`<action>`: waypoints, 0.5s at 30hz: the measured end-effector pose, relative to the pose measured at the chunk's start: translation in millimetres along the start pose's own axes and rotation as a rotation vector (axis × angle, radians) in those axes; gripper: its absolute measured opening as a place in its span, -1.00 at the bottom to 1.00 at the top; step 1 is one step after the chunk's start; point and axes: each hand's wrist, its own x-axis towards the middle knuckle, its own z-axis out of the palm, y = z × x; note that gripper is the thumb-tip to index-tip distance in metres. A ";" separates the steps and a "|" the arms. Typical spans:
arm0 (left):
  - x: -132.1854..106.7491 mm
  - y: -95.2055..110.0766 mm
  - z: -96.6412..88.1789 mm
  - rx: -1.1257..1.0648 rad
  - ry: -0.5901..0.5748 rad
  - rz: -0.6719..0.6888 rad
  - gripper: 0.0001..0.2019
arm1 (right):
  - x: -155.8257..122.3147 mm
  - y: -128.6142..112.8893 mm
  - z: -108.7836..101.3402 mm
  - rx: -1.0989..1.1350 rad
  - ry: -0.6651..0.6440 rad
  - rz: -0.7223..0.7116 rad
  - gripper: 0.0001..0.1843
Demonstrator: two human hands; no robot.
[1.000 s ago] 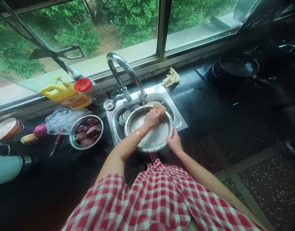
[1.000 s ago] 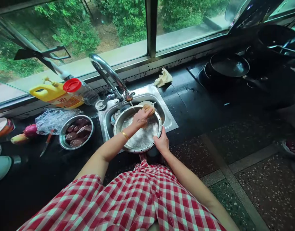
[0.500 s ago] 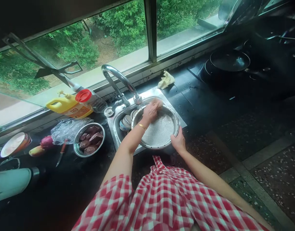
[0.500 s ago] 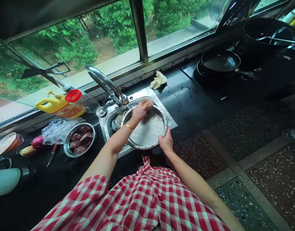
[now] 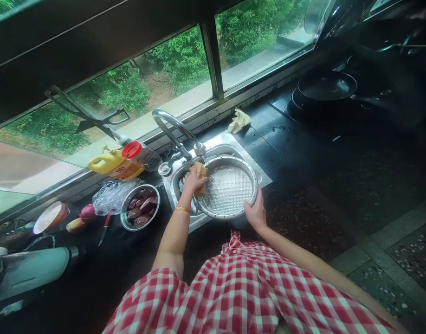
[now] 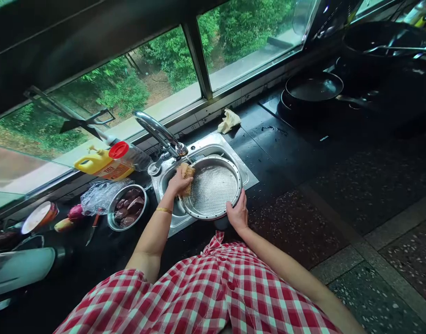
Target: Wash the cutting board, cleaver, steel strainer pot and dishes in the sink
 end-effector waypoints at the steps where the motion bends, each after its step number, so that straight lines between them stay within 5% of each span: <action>1: 3.2 2.7 4.2 0.013 0.010 0.012 -0.36 | -6.2 -0.6 1.9 0.019 -0.010 -0.010 -0.14; 8: 24.3 11.2 24.6 0.077 0.172 0.203 -0.40 | -22.9 19.5 -17.1 0.035 -0.099 0.011 -0.07; 12: 32.9 11.9 30.8 0.095 0.153 0.346 -0.39 | 39.5 11.9 -50.9 -0.200 -0.066 -0.191 -0.40; 15: 41.3 20.2 27.0 0.141 0.114 0.479 -0.39 | 113.0 -20.2 -53.1 -0.549 -0.293 -0.372 -0.42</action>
